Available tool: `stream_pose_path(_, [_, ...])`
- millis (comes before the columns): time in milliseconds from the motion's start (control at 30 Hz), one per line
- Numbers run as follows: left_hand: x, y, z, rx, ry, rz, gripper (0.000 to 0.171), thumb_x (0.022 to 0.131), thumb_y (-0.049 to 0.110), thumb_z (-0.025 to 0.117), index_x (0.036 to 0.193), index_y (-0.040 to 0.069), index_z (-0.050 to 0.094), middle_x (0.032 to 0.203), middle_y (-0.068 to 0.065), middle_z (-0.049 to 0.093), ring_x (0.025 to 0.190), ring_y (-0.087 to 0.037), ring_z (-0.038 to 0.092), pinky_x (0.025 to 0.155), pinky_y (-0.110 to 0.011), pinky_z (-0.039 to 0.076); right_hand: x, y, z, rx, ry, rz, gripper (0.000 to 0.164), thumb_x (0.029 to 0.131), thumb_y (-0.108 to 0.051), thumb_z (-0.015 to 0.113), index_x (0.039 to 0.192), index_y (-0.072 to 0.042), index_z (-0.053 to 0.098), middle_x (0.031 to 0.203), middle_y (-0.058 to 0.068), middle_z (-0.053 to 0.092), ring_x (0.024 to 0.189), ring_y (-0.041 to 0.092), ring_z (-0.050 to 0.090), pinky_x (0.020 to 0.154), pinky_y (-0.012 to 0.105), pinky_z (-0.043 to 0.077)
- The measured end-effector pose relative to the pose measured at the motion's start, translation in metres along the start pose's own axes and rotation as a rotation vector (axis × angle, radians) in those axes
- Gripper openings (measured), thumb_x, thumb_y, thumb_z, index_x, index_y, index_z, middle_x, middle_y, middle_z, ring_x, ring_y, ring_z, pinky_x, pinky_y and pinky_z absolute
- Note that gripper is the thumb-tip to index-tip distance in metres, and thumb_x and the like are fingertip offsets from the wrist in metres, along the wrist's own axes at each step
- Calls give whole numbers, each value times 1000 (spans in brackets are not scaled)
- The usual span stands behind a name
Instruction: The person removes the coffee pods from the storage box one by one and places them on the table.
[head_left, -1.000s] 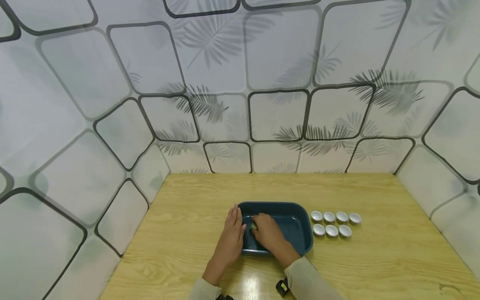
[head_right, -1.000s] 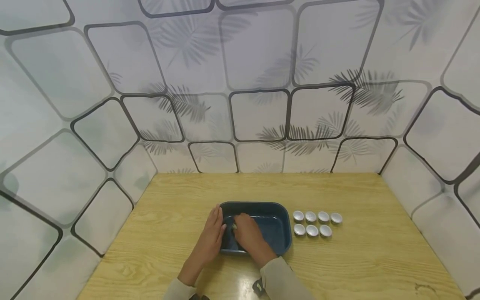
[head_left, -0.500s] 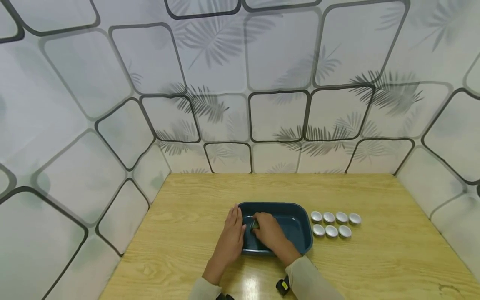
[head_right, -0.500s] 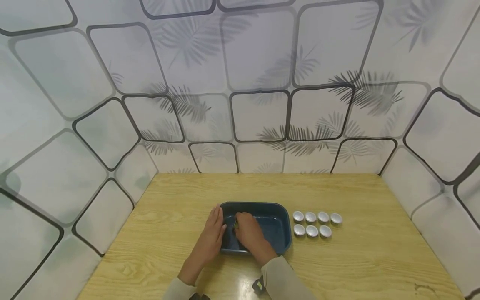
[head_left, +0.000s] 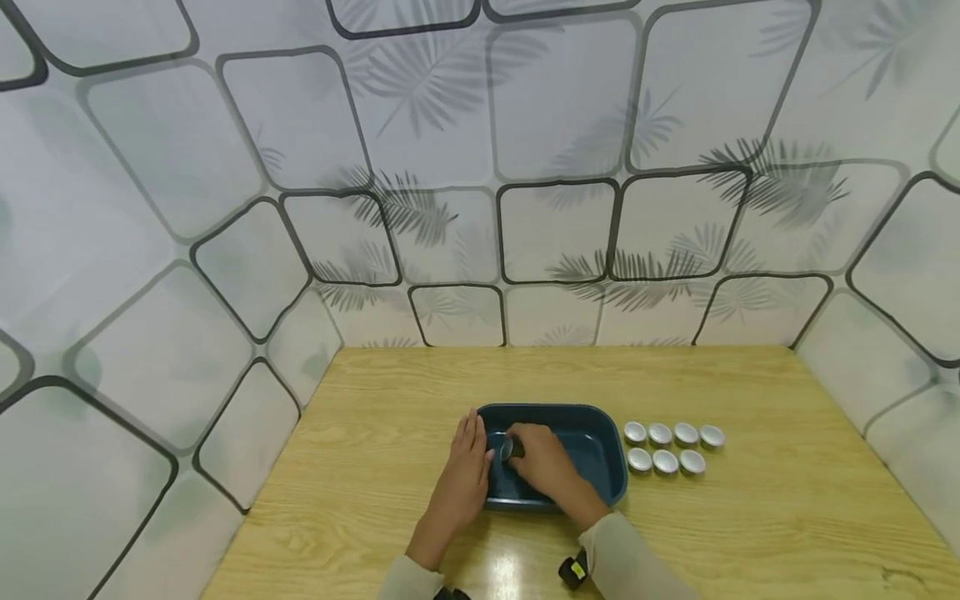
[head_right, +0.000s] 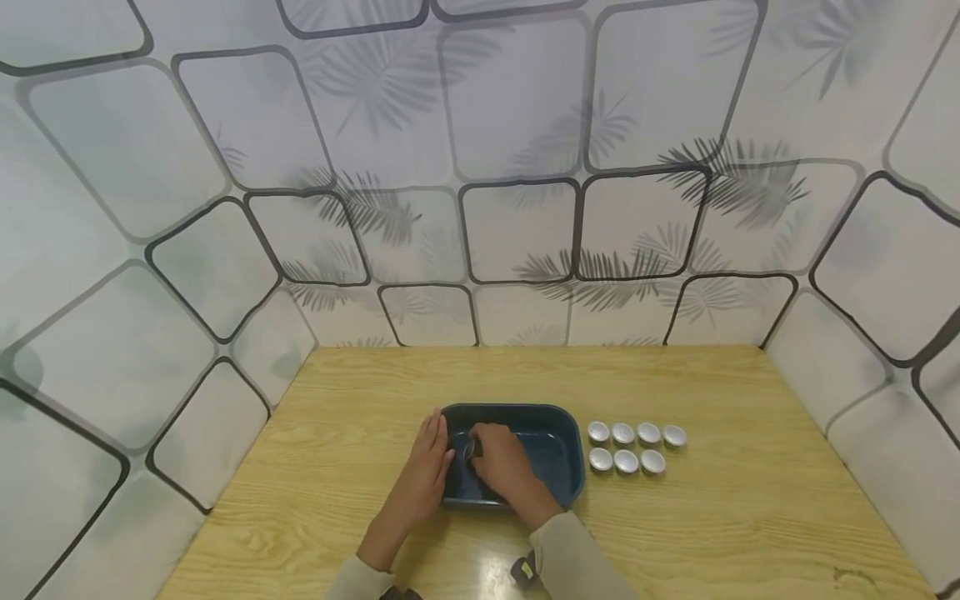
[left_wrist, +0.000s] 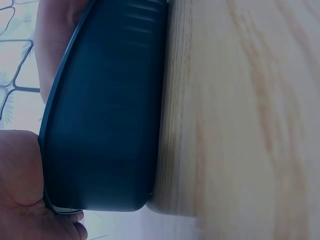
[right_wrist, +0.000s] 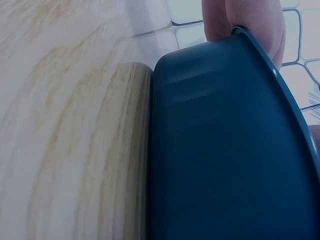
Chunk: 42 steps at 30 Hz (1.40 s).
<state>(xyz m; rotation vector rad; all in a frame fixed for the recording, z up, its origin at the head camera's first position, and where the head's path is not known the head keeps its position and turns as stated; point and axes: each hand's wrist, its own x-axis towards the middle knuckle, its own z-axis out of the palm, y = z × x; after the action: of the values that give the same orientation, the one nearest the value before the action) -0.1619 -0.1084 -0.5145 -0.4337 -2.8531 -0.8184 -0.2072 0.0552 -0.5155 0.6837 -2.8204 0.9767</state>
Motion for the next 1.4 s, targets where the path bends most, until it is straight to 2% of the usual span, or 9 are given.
stream_pose_path(567, [1, -1, 3, 44, 8, -8, 56, 110, 18, 45, 156, -9, 27, 165, -23, 20, 153, -39, 18, 117, -51, 30, -17, 8, -20, 35, 10, 10, 34, 78, 0, 86, 109, 0, 73, 102, 9, 73, 91, 23, 68, 78, 43, 57])
stream_pose_path(1100, [-3, 3, 1, 44, 16, 12, 54, 109, 15, 46, 153, -12, 29, 164, -26, 21, 152, -41, 18, 117, -54, 30, -47, 11, -46, 57, 92, 43, 32, 76, 1, 87, 102, -9, 73, 93, -2, 71, 77, 10, 61, 66, 28, 51])
stream_pose_path(1233, [-3, 2, 1, 42, 21, 12, 54, 110, 15, 46, 154, -12, 29, 164, -26, 20, 152, -41, 18, 117, -53, 30, -51, 12, -52, 109, 100, 43, 32, 76, 5, 85, 103, -8, 72, 95, -1, 72, 77, 10, 64, 65, 25, 53])
stream_pose_path(1400, [-2, 2, 1, 36, 16, 10, 55, 110, 15, 45, 154, -12, 28, 165, -25, 19, 153, -40, 16, 117, -53, 29, -56, 16, -59, 119, 131, 41, 34, 75, 7, 85, 103, -8, 72, 95, -1, 72, 79, 10, 68, 66, 23, 54])
